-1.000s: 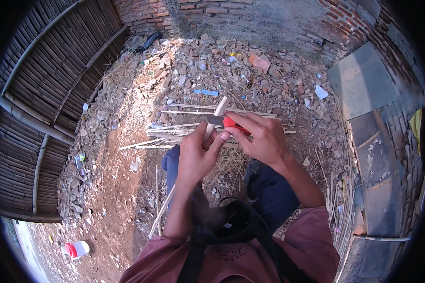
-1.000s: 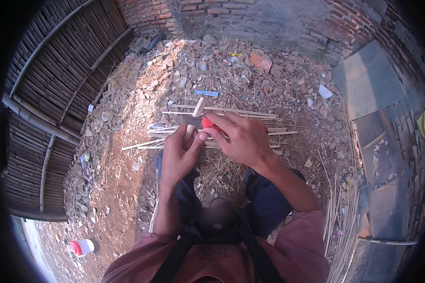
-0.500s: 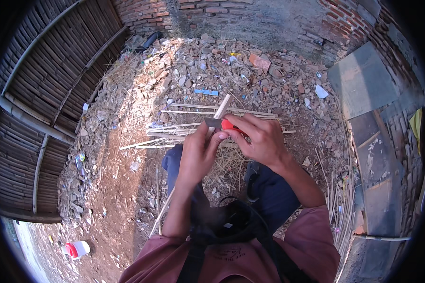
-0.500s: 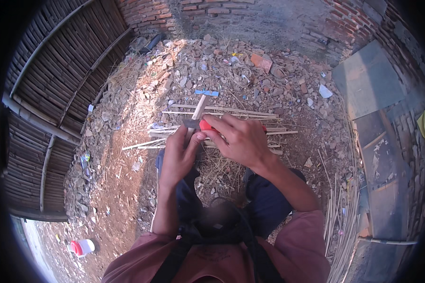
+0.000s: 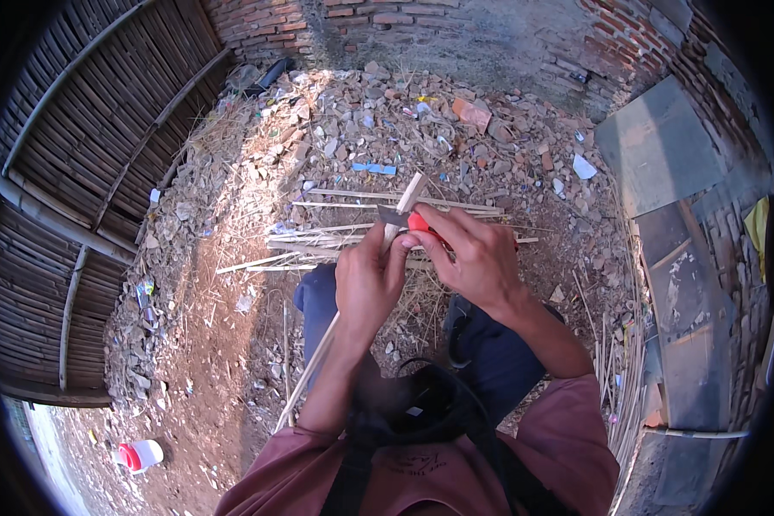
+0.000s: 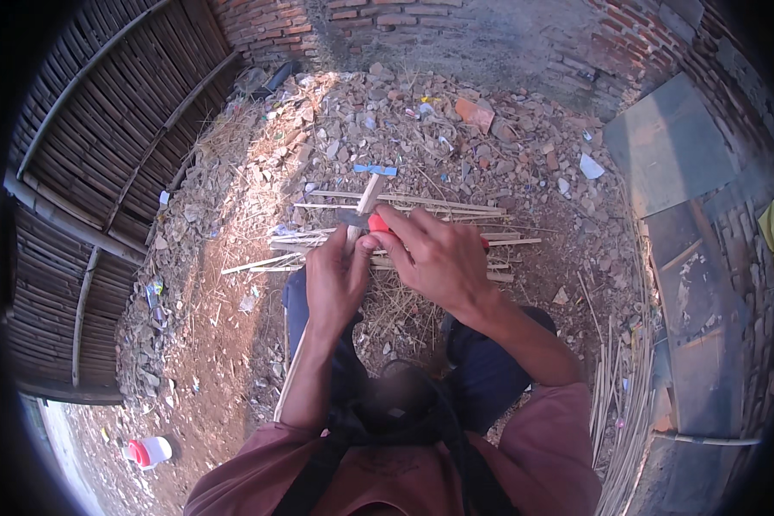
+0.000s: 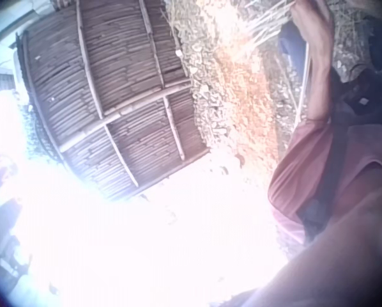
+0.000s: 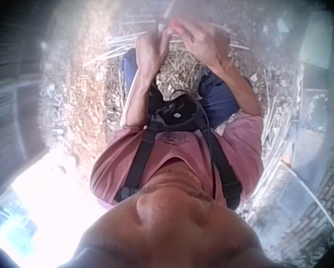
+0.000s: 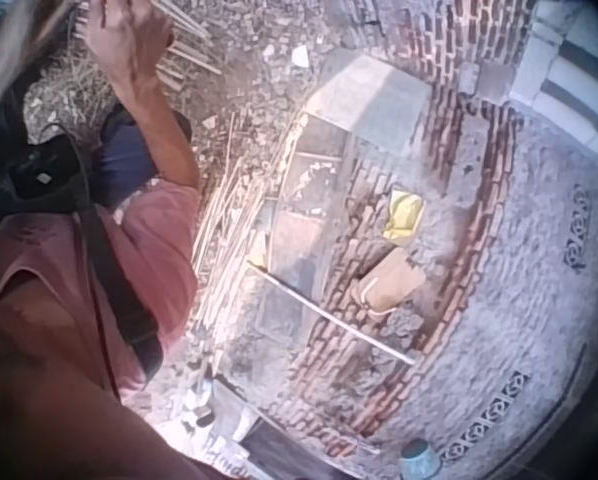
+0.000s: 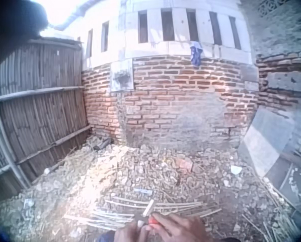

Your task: The person shaves a thin wooden stick with a small blade, removing bark and material to smooth and sharpen the end of the stick.

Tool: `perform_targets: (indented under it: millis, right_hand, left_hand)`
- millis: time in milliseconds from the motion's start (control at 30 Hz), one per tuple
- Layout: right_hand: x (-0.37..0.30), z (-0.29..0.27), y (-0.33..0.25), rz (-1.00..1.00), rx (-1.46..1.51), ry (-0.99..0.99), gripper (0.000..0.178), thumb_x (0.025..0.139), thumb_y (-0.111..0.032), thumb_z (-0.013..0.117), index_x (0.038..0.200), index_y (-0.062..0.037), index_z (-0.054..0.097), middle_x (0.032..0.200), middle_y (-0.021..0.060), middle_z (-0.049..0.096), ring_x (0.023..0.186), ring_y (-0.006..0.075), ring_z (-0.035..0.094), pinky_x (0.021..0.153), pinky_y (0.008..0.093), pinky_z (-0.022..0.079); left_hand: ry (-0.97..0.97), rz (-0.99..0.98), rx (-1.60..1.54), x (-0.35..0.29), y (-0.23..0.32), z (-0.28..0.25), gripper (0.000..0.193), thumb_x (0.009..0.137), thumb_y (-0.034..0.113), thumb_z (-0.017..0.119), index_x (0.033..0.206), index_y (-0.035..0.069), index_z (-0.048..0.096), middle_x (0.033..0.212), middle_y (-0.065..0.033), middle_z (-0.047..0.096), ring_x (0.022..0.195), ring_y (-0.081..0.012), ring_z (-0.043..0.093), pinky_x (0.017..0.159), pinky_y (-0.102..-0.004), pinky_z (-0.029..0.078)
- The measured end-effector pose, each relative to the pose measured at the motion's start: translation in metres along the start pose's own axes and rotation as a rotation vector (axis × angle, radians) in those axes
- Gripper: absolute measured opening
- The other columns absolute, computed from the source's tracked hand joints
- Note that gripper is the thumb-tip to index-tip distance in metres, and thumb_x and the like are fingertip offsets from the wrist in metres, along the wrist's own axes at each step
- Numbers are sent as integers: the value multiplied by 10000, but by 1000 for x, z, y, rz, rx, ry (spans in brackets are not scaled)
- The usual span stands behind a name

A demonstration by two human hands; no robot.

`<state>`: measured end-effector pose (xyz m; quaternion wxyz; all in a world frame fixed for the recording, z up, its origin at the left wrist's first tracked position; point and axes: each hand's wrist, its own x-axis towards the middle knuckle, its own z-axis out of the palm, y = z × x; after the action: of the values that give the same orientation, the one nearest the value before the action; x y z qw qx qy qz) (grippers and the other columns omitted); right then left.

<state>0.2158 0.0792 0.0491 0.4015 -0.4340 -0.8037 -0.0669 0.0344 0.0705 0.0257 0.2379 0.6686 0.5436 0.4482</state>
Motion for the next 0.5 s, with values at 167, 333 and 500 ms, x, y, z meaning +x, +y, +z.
perform_targets:
  millis: [167, 333, 500]
  right_hand:
    - [-3, 6, 1, 19, 7, 21, 334, 1017, -313, 752, 1301, -138, 759, 792, 60, 695, 568, 248, 693, 480, 387, 520]
    - [3, -5, -11, 72, 0, -33, 367, 956, -192, 805, 1307, -92, 765, 922, 87, 776, 681, 271, 753, 576, 392, 573]
    - [7, -2, 7, -21, 95, 5, 334, 983, -291, 782, 1278, -135, 772, 849, 75, 740, 649, 286, 732, 542, 408, 556]
  left_hand:
    - [56, -93, -63, -3, 3, 2, 324, 1025, 367, 777, 1017, 43, 773, 565, -106, 605, 469, -244, 574, 530, -403, 445]
    - [48, -146, -158, -5, 7, -6, 387, 1016, 389, 796, 942, 11, 757, 557, -70, 591, 491, -114, 517, 517, -338, 415]
    - [37, -128, -161, -3, 15, -12, 413, 1013, 383, 803, 949, -17, 725, 556, -74, 578, 497, -106, 495, 506, -331, 397]
